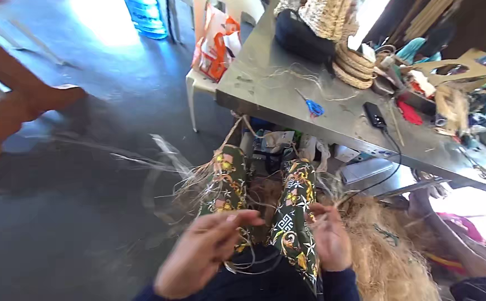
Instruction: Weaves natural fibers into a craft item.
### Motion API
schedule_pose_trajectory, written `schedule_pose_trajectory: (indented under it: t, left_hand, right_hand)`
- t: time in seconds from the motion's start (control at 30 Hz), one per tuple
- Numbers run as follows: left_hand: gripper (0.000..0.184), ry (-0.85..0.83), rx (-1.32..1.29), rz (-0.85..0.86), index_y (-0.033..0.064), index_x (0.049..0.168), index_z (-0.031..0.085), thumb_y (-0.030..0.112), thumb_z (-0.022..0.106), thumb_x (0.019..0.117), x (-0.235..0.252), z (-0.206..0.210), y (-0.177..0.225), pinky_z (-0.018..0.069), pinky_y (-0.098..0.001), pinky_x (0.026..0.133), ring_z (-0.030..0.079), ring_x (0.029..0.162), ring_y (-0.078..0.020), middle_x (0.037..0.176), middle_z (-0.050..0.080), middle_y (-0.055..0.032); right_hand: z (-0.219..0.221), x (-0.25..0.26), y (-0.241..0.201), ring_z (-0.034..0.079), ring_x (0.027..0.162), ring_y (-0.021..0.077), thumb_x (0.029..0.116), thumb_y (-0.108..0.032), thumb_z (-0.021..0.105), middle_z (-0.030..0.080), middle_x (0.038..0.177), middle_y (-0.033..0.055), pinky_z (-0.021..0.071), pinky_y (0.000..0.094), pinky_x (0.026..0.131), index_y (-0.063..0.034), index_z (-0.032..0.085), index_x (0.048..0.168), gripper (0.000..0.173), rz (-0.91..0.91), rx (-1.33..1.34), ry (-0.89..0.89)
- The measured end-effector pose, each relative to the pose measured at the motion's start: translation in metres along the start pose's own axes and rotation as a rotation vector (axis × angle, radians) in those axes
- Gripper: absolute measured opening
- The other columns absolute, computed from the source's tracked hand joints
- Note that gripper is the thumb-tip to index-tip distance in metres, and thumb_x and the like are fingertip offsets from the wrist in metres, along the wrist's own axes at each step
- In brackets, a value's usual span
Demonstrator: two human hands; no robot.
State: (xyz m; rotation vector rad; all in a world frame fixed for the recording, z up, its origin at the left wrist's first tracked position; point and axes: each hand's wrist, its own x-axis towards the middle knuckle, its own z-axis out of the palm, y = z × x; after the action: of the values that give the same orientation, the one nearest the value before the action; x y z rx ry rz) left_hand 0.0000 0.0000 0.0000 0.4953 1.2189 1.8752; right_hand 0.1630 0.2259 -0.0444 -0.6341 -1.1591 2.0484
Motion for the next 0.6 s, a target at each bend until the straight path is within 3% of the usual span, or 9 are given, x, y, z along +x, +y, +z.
schedule_pose_trajectory:
  t: [0.07,0.13,0.27,0.37,0.4,0.5,0.6]
  left_hand:
    - [0.031,-0.049,0.11,0.03,0.0101,0.116,0.076,0.013,0.047,0.1047,0.028,0.037,-0.027,0.0327,-0.012,0.043,0.037,0.047,0.0077,0.087,0.072,0.0079]
    - [0.029,-0.052,0.246,0.059,0.0059,0.119,0.073,0.011,0.049,0.1042,0.05,0.059,-0.044,0.0365,-0.0137,0.048,0.04,0.051,0.0065,0.083,0.068,0.0094]
    - [0.024,-0.091,0.477,0.014,0.002,0.102,0.07,0.015,0.051,0.1054,0.071,0.086,-0.059,0.0424,-0.0208,0.057,0.047,0.058,-0.0001,0.072,0.057,0.005]
    - [0.027,-0.114,0.647,-0.017,-0.0027,0.105,0.071,0.015,0.052,0.1064,0.072,0.091,-0.062,0.0545,-0.0307,0.077,0.065,0.077,-0.0098,0.085,0.069,-0.0068]
    - [0.028,-0.114,0.688,-0.017,-0.0037,0.1,0.071,0.015,0.051,0.1065,0.071,0.091,-0.065,0.0534,-0.0322,0.075,0.064,0.075,-0.0113,0.081,0.068,-0.0075]
    - [0.03,-0.135,0.744,-0.046,-0.001,0.095,0.071,0.014,0.048,0.1074,0.07,0.085,-0.07,0.0488,-0.0284,0.067,0.056,0.065,-0.0077,0.072,0.06,-0.0016]
    - [0.029,-0.199,0.769,-0.086,-0.0003,0.098,0.072,0.013,0.047,0.1075,0.067,0.076,-0.071,0.0465,-0.0286,0.065,0.052,0.064,-0.0076,0.07,0.057,-0.0007]
  right_hand:
    - [0.023,0.0,0.009,0.07,0.111,0.0213,0.106,-0.022,0.047,0.074,0.118,0.0088,0.0581,0.0395,0.094,-0.0098,0.069,0.101,0.026,0.03,0.069,0.025]
    - [0.034,0.001,0.015,0.068,0.114,0.0201,0.1068,-0.018,0.043,0.072,0.122,0.0098,0.0575,0.0367,0.093,-0.0074,0.068,0.1,0.028,0.05,0.097,0.041]
    - [0.04,0.001,0.025,0.07,0.1,0.0115,0.1041,-0.01,0.044,0.075,0.109,0.0069,0.0578,0.0267,0.085,-0.0054,0.071,0.092,0.03,0.008,0.108,0.125]
    - [0.039,-0.004,0.026,0.071,0.09,0.0089,0.1055,-0.007,0.044,0.075,0.106,0.007,0.0587,0.0235,0.077,-0.0032,0.07,0.097,0.027,0.027,0.085,0.197]
    - [0.036,-0.004,0.026,0.071,0.087,0.0083,0.1051,-0.005,0.045,0.076,0.105,0.0071,0.0586,0.023,0.073,-0.0025,0.07,0.098,0.026,0.034,0.071,0.198]
    - [0.022,-0.003,0.023,0.07,0.087,0.0094,0.1004,-0.001,0.05,0.075,0.102,0.0067,0.058,0.0262,0.079,-0.0012,0.07,0.094,0.02,0.014,-0.028,0.154]
    - [0.01,-0.001,0.014,0.068,0.074,0.008,0.0951,0.003,0.057,0.074,0.09,0.0048,0.0584,0.0254,0.07,-0.0016,0.072,0.09,0.017,0.03,-0.09,0.148]
